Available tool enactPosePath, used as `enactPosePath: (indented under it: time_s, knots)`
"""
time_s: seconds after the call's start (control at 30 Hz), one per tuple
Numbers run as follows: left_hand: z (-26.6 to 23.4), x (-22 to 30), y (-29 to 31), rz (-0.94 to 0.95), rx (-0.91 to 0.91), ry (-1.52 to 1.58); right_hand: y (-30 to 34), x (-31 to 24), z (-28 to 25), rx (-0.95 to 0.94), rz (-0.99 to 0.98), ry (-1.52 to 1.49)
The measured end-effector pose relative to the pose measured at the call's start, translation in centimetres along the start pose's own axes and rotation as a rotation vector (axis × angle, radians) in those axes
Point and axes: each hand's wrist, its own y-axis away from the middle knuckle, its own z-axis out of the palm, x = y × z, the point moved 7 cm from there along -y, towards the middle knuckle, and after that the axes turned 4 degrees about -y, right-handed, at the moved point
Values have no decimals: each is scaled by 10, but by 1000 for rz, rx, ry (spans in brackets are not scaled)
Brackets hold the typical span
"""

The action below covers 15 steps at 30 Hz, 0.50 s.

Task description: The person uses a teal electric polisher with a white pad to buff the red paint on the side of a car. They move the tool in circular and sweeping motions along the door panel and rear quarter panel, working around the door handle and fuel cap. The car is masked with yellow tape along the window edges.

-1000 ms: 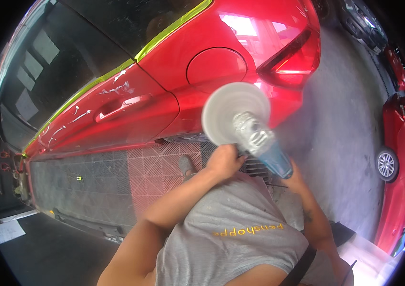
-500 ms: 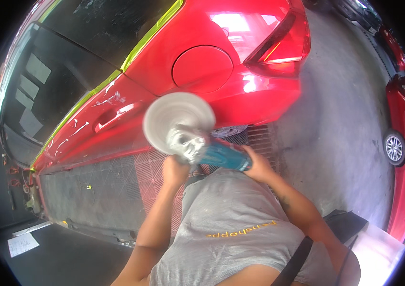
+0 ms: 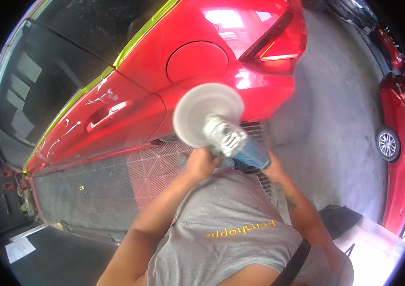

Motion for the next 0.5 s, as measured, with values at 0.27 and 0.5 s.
enactPosePath:
  time_s: [0.27,0.5]
  knots:
    - [25,104,-71,192,-323,-105,39,34,-71,5,256,-116]
    - [-17,55,-25,136,-416,-45,35,24,-2,10,103,-93]
